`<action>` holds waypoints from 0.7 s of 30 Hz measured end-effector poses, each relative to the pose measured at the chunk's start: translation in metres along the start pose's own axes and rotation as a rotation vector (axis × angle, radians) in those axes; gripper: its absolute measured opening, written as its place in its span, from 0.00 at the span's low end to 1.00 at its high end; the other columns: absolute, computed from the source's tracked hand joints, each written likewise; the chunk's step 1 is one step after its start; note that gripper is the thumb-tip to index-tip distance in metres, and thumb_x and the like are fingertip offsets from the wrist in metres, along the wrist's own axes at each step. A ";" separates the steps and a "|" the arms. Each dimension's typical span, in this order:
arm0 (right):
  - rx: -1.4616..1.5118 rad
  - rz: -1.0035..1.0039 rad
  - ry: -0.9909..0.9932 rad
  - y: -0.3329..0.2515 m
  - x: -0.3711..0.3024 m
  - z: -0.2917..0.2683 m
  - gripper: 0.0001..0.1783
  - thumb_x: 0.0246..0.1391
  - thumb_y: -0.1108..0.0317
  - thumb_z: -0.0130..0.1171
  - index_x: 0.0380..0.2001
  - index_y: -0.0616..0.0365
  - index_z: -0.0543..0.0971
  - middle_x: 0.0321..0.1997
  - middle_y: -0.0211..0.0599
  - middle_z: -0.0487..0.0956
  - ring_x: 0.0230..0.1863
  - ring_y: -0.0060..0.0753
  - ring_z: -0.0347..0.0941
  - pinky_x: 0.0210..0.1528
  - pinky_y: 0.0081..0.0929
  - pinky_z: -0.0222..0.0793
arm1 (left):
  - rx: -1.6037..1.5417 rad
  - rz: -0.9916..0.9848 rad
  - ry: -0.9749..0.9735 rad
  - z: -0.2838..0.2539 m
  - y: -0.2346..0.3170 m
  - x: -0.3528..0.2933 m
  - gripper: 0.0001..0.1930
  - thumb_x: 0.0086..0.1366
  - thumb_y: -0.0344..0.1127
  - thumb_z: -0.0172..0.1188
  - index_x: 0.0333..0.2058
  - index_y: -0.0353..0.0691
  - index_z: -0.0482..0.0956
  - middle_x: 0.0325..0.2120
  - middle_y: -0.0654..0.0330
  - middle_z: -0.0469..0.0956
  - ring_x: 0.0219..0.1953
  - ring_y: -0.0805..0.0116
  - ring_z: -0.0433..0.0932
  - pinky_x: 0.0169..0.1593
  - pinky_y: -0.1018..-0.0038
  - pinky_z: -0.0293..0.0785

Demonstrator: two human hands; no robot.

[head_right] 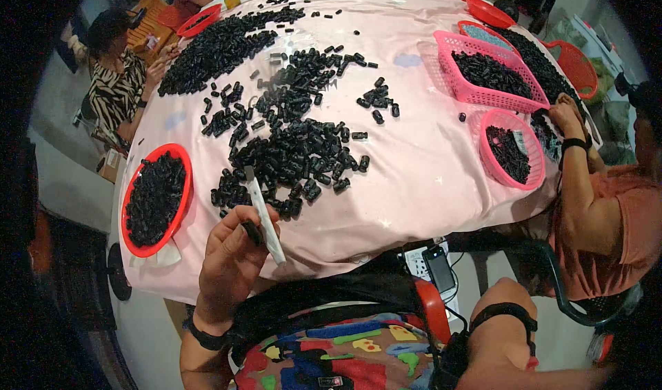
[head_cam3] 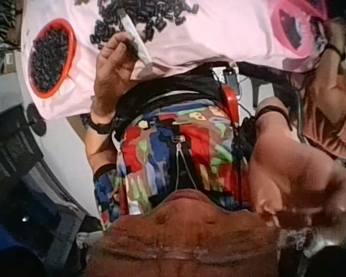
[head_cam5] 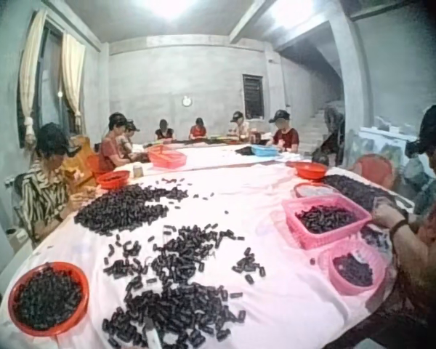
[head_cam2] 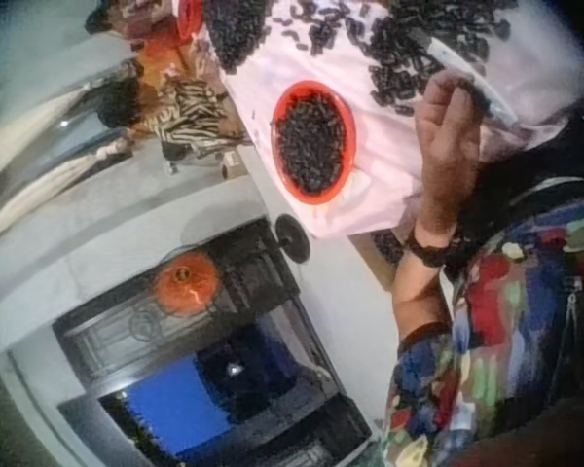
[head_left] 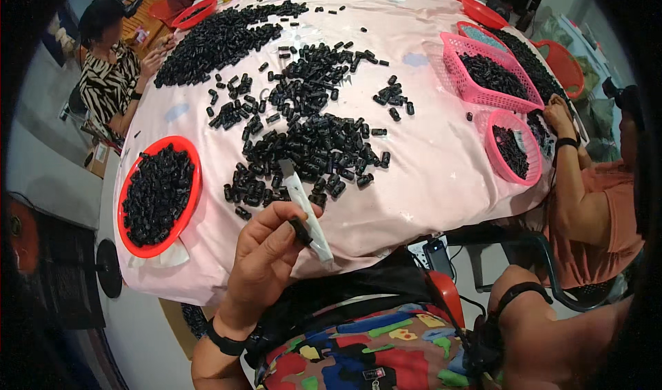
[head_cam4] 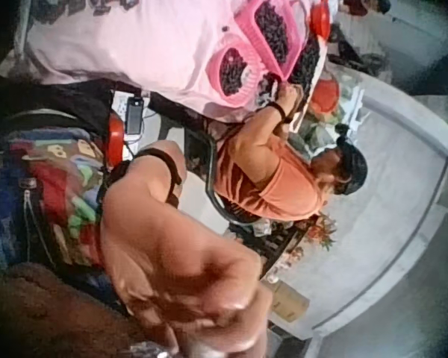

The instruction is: Inspecting and sorting small black plastic components at a workshop table.

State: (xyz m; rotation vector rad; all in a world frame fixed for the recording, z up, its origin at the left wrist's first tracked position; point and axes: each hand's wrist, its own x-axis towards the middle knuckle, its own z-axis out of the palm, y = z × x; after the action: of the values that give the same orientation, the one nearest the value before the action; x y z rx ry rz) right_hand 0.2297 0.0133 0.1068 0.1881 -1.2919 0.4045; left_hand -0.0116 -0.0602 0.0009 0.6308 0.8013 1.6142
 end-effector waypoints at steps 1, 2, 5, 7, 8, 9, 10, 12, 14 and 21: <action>-0.020 0.018 -0.012 -0.009 -0.004 -0.017 0.04 0.55 0.69 0.51 0.26 0.49 0.71 0.31 0.19 0.69 0.32 0.21 0.61 0.32 0.22 0.57 | 0.031 0.009 0.048 -0.001 0.001 -0.002 0.11 0.65 0.36 0.52 0.42 0.36 0.69 0.45 0.52 0.72 0.45 0.67 0.74 0.49 0.72 0.72; -0.045 0.029 -0.026 -0.021 -0.007 -0.037 0.04 0.55 0.69 0.51 0.26 0.49 0.71 0.31 0.19 0.69 0.31 0.21 0.61 0.32 0.22 0.57 | 0.016 0.009 0.042 -0.001 -0.001 -0.002 0.11 0.65 0.36 0.52 0.42 0.35 0.69 0.45 0.52 0.72 0.45 0.66 0.74 0.49 0.72 0.72; -0.128 0.088 -0.077 -0.031 -0.013 -0.053 0.04 0.54 0.69 0.51 0.26 0.50 0.71 0.30 0.20 0.69 0.31 0.22 0.62 0.32 0.23 0.57 | -0.028 -0.013 -0.013 -0.003 0.001 -0.004 0.11 0.66 0.34 0.51 0.44 0.35 0.70 0.47 0.52 0.73 0.47 0.70 0.72 0.54 0.73 0.67; -0.166 0.136 -0.105 -0.041 -0.016 -0.068 0.04 0.54 0.68 0.51 0.26 0.50 0.71 0.30 0.20 0.69 0.31 0.22 0.62 0.31 0.23 0.57 | -0.032 -0.029 -0.008 -0.005 0.001 -0.009 0.11 0.66 0.34 0.51 0.44 0.35 0.70 0.47 0.52 0.73 0.47 0.70 0.72 0.54 0.73 0.67; -0.184 0.145 -0.116 -0.038 -0.013 -0.074 0.04 0.54 0.68 0.51 0.26 0.50 0.71 0.30 0.21 0.69 0.30 0.23 0.62 0.31 0.23 0.57 | -0.032 -0.033 -0.016 -0.004 0.001 -0.006 0.11 0.66 0.34 0.51 0.44 0.35 0.70 0.46 0.52 0.73 0.47 0.70 0.72 0.54 0.72 0.67; -0.203 0.153 -0.126 -0.036 -0.010 -0.080 0.04 0.53 0.68 0.51 0.25 0.50 0.71 0.29 0.21 0.69 0.30 0.23 0.62 0.31 0.24 0.57 | -0.024 -0.026 -0.025 -0.002 0.001 -0.004 0.11 0.66 0.34 0.51 0.44 0.35 0.70 0.46 0.52 0.73 0.47 0.70 0.72 0.54 0.72 0.67; -0.222 0.161 -0.134 -0.032 -0.017 -0.083 0.04 0.53 0.68 0.51 0.25 0.50 0.71 0.29 0.21 0.69 0.30 0.23 0.62 0.31 0.24 0.57 | -0.009 -0.006 -0.007 0.002 0.000 -0.003 0.11 0.66 0.35 0.52 0.43 0.35 0.70 0.46 0.51 0.72 0.46 0.68 0.73 0.51 0.71 0.70; -0.245 0.205 -0.138 -0.019 -0.028 -0.070 0.04 0.53 0.68 0.51 0.25 0.50 0.71 0.29 0.22 0.69 0.30 0.23 0.62 0.31 0.24 0.57 | 0.011 0.008 0.031 -0.002 0.002 -0.009 0.12 0.65 0.36 0.52 0.42 0.34 0.69 0.45 0.50 0.72 0.44 0.65 0.74 0.48 0.70 0.73; -0.297 0.232 -0.132 -0.030 -0.035 -0.094 0.04 0.52 0.68 0.51 0.25 0.51 0.71 0.29 0.22 0.69 0.29 0.24 0.62 0.30 0.24 0.57 | 0.031 -0.014 0.036 0.005 -0.002 -0.011 0.12 0.65 0.36 0.53 0.42 0.34 0.69 0.45 0.50 0.72 0.44 0.64 0.74 0.47 0.70 0.73; -0.446 0.356 -0.190 -0.017 -0.053 -0.109 0.04 0.51 0.68 0.52 0.24 0.51 0.72 0.27 0.24 0.69 0.28 0.25 0.63 0.29 0.26 0.57 | 0.001 -0.055 0.033 0.013 -0.007 -0.006 0.10 0.65 0.35 0.53 0.40 0.35 0.70 0.45 0.50 0.71 0.44 0.64 0.74 0.48 0.70 0.73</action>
State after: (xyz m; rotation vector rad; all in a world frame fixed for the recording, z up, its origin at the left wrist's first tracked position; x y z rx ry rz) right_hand 0.3221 0.0268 0.0278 -0.3930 -1.5749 0.3950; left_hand 0.0037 -0.0635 0.0031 0.5796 0.8371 1.5774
